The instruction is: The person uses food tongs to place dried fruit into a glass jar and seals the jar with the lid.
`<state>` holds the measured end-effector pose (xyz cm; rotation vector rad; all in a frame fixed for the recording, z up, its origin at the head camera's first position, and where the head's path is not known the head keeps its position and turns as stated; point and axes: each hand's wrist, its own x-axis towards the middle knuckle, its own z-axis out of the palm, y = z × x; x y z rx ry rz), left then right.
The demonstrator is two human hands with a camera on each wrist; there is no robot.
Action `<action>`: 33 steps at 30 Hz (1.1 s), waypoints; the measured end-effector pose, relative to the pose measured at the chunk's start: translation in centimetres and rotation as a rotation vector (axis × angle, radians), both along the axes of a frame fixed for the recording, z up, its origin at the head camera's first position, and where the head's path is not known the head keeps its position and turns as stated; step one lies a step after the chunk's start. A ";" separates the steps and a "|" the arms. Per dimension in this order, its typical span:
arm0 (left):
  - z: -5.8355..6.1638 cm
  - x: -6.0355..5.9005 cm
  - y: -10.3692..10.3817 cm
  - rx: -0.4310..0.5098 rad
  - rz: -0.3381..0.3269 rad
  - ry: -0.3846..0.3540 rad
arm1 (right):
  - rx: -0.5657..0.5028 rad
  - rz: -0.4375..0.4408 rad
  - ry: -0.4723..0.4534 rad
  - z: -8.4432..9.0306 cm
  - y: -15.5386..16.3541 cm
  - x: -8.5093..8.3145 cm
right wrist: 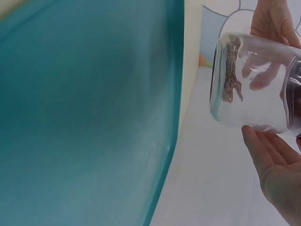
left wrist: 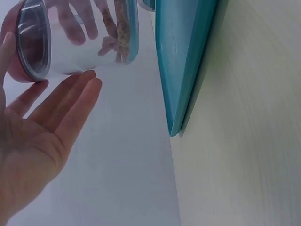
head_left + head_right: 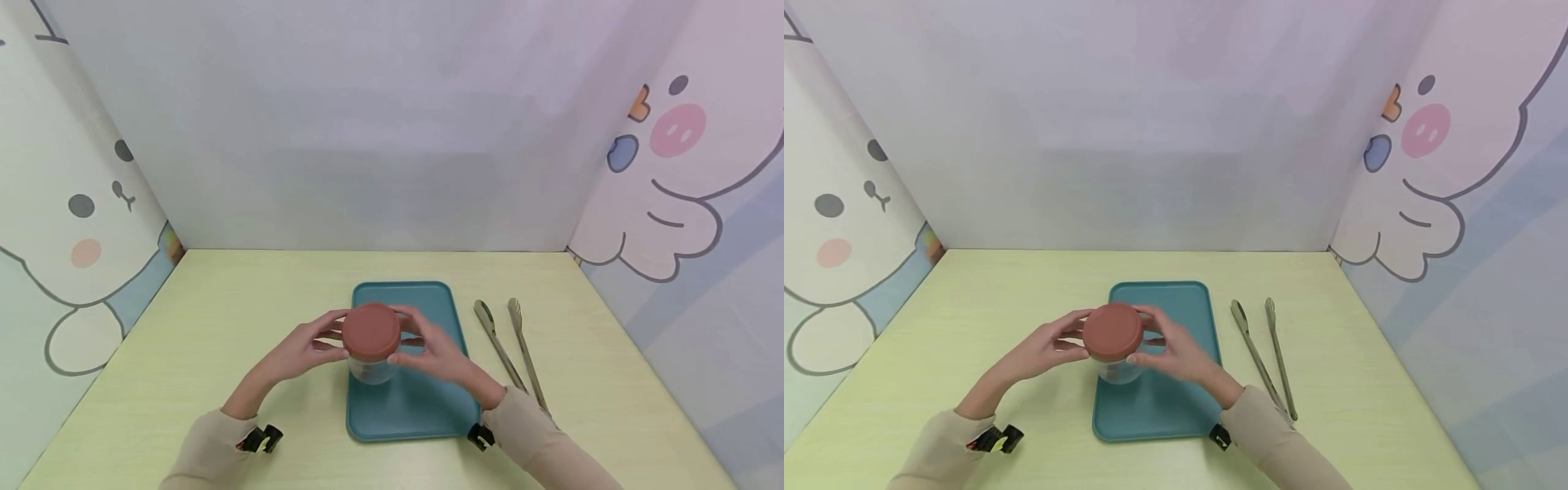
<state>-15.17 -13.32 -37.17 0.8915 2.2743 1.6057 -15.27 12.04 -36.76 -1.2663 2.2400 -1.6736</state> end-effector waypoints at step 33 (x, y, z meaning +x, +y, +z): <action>-3.8 -2.3 -9.3 -0.001 -0.058 -0.012 | -0.001 0.074 -0.177 -2.1 -7.9 -1.9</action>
